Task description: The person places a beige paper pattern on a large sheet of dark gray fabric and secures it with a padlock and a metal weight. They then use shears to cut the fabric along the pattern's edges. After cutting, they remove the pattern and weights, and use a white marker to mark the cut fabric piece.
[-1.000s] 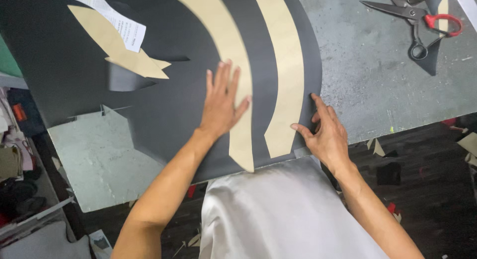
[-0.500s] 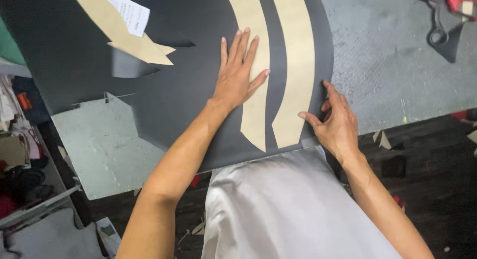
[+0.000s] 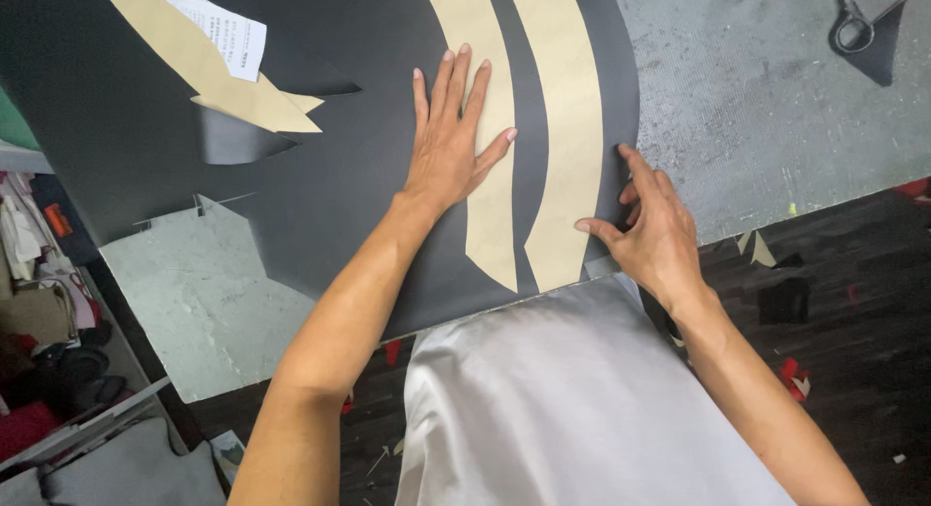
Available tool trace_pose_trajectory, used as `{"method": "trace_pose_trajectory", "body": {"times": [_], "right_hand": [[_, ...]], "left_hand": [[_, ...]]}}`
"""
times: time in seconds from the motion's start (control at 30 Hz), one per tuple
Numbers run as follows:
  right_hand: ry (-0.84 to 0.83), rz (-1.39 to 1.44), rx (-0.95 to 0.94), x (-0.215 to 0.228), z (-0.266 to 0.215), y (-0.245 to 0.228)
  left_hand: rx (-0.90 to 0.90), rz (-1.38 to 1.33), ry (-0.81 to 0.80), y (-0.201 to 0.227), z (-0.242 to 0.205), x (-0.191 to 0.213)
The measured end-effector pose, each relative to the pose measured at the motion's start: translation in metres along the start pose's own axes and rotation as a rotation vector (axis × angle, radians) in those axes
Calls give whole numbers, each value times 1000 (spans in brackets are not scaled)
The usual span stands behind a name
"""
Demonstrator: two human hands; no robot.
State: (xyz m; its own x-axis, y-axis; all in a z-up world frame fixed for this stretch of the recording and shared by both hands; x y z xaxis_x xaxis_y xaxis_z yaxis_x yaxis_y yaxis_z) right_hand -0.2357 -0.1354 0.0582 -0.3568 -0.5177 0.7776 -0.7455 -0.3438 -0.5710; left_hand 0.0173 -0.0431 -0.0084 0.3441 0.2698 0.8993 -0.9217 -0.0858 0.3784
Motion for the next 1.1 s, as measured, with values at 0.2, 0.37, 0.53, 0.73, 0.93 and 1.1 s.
{"method": "trace_pose_trajectory", "body": {"times": [0.2,0.37,0.53,0.73,0.93,1.1], "right_hand": [[17,114,5,1,3,3],[5,136,-30,1,5,6],[28,156,-29,1,5,7],[56,153,53,2,4,6],[31,148,-7,3,5,4],[17,164,-68,3,5,4]], "left_hand": [[-91,-13,34,2,25,-6],[-116,-15,-51,6,51,-15],[-143,-21,-93,8,56,-16],[-145,-11,-120,7,56,-16],[-113,-23,-129,7,61,-14],[-52,-3,-106,0,70,-10]]}}
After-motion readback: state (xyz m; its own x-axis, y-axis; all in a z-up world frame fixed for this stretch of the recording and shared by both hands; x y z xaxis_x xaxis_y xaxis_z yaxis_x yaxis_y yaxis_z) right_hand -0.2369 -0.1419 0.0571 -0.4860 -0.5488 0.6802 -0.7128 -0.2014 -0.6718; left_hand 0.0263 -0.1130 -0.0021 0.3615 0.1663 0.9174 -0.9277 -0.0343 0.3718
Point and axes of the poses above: each hand's wrist, its own z-axis towards the middle knuckle, its own x-axis out of the back of the hand, y = z × x, the point moved 2 cm from there along z, towards the middle knuckle, and after that the axes turned 8 degrees about -x, right-handed, at the moved point
